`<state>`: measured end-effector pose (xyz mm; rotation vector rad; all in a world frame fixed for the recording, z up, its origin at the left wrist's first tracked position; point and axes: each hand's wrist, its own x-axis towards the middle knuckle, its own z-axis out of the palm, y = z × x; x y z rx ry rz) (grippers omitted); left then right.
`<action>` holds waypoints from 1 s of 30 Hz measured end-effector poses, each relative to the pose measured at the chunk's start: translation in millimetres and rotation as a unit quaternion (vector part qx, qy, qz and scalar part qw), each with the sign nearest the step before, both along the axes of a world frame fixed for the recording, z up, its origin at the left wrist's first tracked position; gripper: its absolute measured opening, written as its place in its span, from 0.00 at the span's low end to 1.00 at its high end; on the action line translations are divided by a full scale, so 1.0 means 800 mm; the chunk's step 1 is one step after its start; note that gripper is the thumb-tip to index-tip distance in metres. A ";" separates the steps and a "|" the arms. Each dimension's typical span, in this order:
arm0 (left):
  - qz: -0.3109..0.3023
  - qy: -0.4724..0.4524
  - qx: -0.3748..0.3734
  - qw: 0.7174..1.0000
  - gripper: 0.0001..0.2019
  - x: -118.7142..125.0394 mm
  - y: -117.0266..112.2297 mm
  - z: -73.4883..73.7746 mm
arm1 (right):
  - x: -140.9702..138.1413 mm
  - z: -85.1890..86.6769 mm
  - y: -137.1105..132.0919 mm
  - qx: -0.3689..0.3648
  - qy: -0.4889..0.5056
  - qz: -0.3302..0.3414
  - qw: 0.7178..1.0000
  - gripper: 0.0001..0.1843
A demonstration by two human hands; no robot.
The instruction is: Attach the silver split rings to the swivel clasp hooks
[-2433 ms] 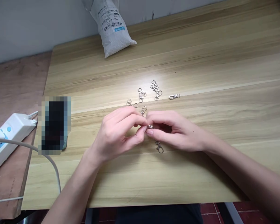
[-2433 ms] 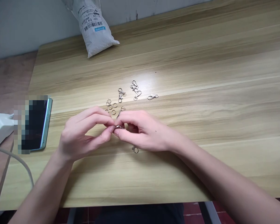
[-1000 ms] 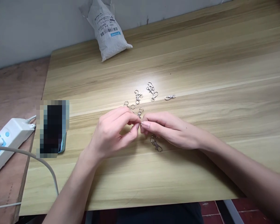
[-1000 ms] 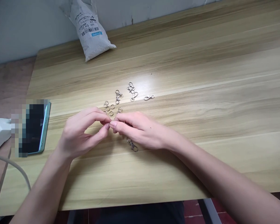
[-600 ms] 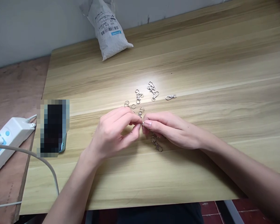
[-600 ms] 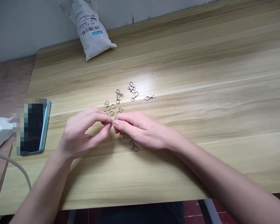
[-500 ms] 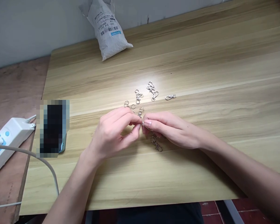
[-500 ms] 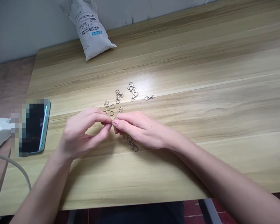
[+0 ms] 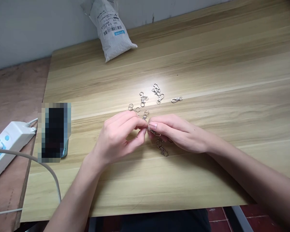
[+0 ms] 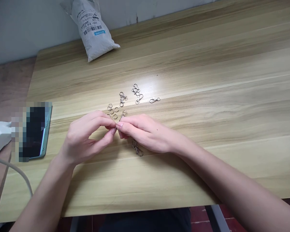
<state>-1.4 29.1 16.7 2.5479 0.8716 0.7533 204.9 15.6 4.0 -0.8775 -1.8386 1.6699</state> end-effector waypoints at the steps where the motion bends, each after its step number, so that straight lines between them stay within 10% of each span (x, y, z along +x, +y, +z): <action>1: 0.000 0.000 0.002 1.000 0.04 0.000 0.000 0.000 | 0.000 0.000 0.000 0.003 -0.002 0.000 1.000 0.20; 30: 0.007 0.052 -0.031 0.998 0.04 -0.004 -0.001 -0.002 | -0.005 -0.006 -0.006 0.139 -0.088 -0.055 0.985 0.12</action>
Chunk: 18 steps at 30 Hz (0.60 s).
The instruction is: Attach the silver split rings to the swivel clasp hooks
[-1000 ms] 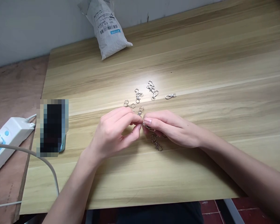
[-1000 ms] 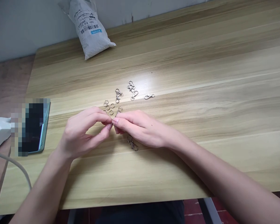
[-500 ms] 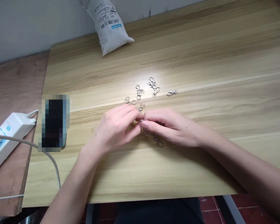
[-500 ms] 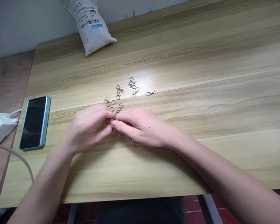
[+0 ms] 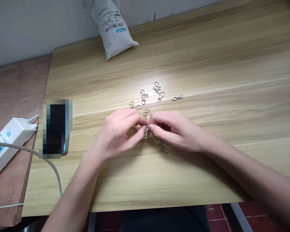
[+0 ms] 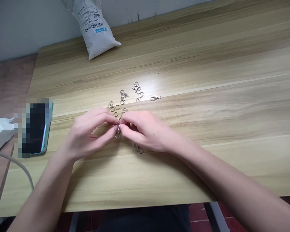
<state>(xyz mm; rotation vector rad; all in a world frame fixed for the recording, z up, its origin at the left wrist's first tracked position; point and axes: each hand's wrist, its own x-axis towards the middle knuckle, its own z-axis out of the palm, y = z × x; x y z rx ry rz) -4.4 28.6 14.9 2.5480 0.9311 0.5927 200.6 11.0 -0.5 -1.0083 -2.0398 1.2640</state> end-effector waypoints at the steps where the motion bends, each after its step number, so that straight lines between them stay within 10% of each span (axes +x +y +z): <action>1: 0.003 -0.007 -0.007 1.000 0.03 0.000 0.000 0.001 | 0.000 -0.001 0.001 0.011 -0.001 -0.010 1.000 0.11; 18: 0.021 -0.049 -0.038 0.998 0.02 -0.002 0.001 0.003 | 0.000 -0.012 0.003 0.158 -0.018 -0.044 0.986 0.09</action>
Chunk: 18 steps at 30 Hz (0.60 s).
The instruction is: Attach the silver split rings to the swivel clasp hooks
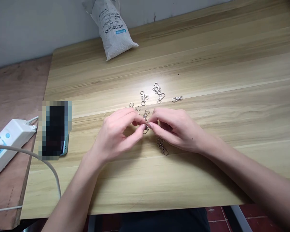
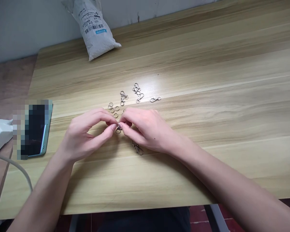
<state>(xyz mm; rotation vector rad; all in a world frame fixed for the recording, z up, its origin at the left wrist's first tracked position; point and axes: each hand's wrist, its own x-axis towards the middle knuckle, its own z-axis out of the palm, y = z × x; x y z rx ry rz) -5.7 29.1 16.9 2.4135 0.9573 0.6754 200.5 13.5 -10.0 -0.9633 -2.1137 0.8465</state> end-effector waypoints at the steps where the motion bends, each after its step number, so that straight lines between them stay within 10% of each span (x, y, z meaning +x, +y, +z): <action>1: 0.000 0.000 0.000 1.000 0.02 0.000 0.000 0.000 | 0.000 0.000 0.000 0.000 -0.001 0.001 1.000 0.09; 9: -0.002 -0.049 0.059 0.997 0.03 0.003 -0.002 0.006 | 0.001 0.007 -0.001 -0.103 0.062 0.031 0.992 0.12; 18: -0.003 -0.082 0.104 0.991 0.06 0.003 -0.005 0.004 | 0.002 0.018 -0.001 -0.326 0.203 0.097 0.918 0.14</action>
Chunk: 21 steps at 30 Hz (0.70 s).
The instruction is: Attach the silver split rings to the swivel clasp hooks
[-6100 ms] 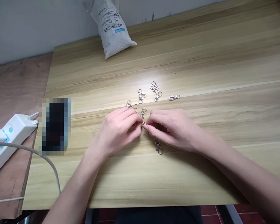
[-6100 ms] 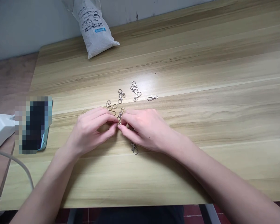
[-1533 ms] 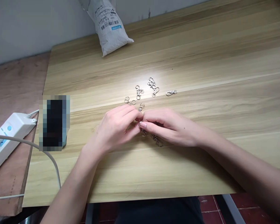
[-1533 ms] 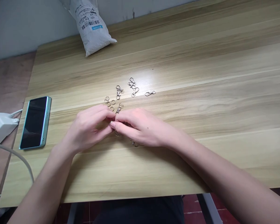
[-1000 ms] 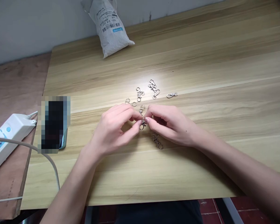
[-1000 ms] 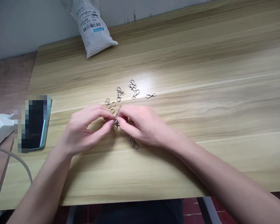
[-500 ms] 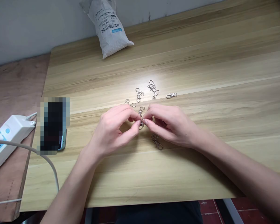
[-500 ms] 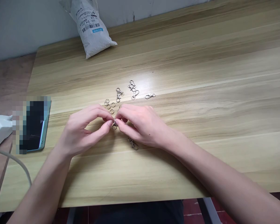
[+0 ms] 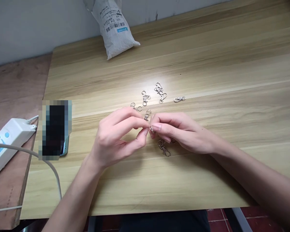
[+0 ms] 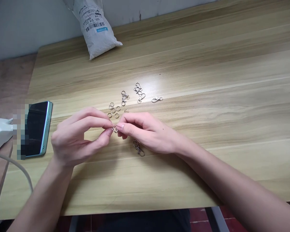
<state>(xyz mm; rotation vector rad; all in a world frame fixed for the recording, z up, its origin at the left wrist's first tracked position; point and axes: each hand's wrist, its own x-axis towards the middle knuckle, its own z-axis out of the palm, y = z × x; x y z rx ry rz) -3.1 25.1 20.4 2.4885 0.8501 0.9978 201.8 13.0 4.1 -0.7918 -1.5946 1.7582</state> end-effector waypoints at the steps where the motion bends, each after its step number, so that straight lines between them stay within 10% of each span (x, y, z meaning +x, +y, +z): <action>1: -0.001 0.001 -0.001 1.000 0.06 -0.001 0.000 -0.001 | 0.000 0.000 0.000 -0.004 0.005 0.001 1.000 0.15; 21: 0.012 0.086 -0.025 0.996 0.02 -0.002 0.002 -0.002 | -0.001 -0.001 -0.004 0.055 -0.118 0.031 0.991 0.10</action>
